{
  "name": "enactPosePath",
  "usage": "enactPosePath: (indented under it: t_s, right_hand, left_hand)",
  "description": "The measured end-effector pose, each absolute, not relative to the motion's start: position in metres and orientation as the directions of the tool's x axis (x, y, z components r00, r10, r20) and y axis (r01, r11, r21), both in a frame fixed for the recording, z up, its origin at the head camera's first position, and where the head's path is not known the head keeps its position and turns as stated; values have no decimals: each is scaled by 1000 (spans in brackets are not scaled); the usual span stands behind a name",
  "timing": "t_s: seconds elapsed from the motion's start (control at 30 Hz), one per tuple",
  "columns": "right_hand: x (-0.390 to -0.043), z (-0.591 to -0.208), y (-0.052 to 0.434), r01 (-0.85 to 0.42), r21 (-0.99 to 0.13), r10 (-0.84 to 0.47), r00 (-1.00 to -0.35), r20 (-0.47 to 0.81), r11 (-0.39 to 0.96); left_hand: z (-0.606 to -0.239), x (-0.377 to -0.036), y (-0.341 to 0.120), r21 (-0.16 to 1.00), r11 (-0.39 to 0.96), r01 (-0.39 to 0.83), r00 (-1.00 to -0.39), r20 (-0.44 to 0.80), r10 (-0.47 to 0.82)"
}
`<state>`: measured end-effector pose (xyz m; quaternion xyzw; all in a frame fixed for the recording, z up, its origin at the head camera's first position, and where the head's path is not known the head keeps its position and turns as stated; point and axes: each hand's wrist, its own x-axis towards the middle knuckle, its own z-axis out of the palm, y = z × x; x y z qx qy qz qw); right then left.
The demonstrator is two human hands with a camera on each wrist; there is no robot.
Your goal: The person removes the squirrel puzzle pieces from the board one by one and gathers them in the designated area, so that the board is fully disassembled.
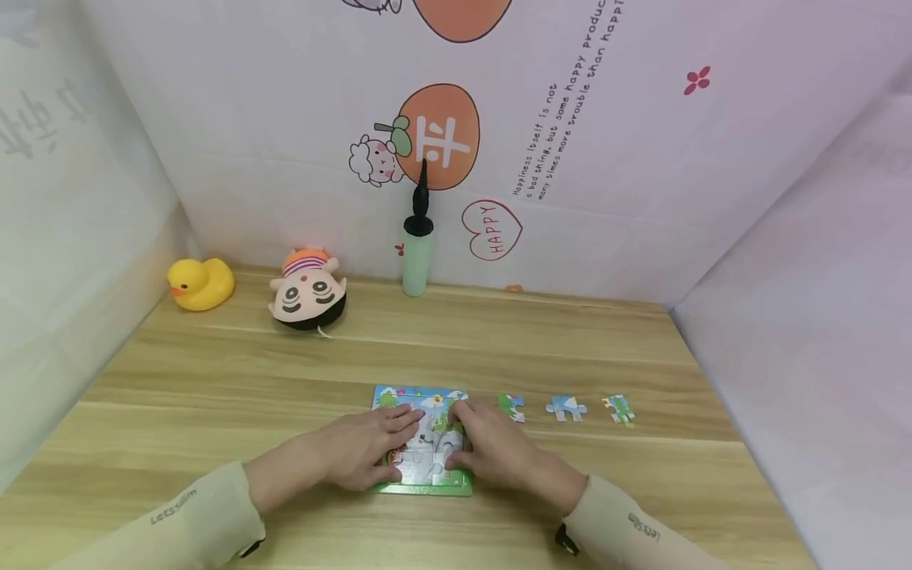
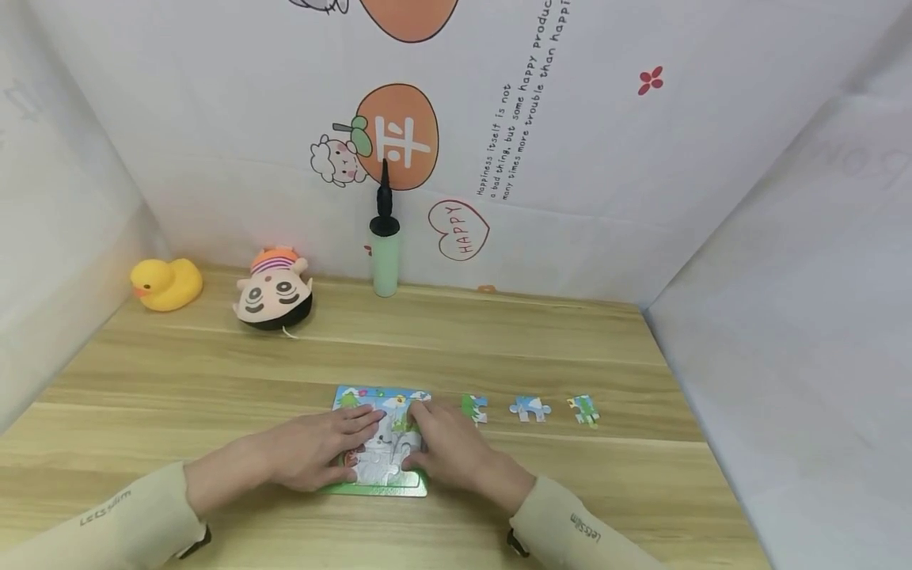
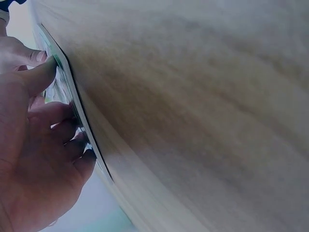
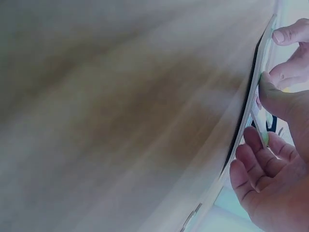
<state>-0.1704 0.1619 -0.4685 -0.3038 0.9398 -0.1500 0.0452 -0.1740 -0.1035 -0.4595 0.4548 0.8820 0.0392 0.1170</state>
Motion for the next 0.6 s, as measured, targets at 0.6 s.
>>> enactPosePath:
  t_s: [0.6]
  right_hand:
    - [-167, -468, 163, -644, -333, -666, -744, 62, 689]
  left_hand:
    - [-460, -172, -104, 177, 585, 791, -565, -151, 811]
